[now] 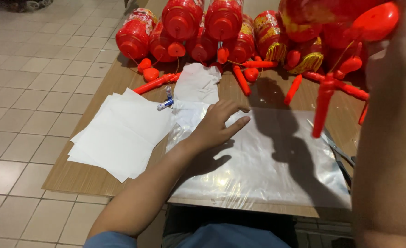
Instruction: Assembling red decorative lanterns by inserting batteries into the handle and attaching components
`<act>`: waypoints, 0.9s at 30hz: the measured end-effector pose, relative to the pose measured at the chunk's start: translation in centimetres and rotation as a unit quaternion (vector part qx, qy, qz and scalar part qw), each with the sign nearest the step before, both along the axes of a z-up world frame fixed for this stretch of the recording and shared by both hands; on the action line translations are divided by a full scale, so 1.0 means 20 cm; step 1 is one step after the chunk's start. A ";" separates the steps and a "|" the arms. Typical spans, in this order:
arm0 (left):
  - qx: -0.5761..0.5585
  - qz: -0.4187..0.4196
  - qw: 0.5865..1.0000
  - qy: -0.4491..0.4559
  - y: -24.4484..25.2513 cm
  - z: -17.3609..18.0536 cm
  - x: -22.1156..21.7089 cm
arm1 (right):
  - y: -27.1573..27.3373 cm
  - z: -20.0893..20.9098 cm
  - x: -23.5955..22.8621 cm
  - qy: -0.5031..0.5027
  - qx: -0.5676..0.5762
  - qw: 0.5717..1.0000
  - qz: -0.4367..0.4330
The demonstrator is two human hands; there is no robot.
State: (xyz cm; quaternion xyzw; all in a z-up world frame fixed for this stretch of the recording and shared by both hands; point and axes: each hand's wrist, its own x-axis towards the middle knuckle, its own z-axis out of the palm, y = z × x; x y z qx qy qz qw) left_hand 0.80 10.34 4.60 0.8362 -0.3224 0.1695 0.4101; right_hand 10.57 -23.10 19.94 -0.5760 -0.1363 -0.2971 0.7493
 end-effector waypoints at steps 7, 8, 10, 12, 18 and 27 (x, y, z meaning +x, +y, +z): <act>-0.126 -0.225 0.927 0.273 -0.10 0.00 -0.15 | 0.59 -0.16 -0.52 0.073 0.068 0.994 0.037; -0.124 -0.255 0.904 0.320 -0.11 0.00 -0.17 | 0.63 -0.20 -0.54 0.090 0.069 0.993 0.042; -0.148 -0.293 0.879 0.346 -0.11 -0.02 -0.16 | 0.63 -0.28 -0.51 0.104 0.074 0.991 0.048; -0.171 -0.329 0.852 0.370 -0.10 -0.01 -0.13 | 0.61 -0.36 -0.45 0.114 0.080 0.989 0.055; -0.213 -0.310 0.851 0.366 -0.04 0.01 -0.05 | 0.46 -0.58 -0.31 0.127 0.082 0.988 0.029; -0.240 -0.224 0.867 0.375 0.06 0.12 -0.05 | 0.35 -0.70 -0.42 0.202 0.003 0.979 -0.025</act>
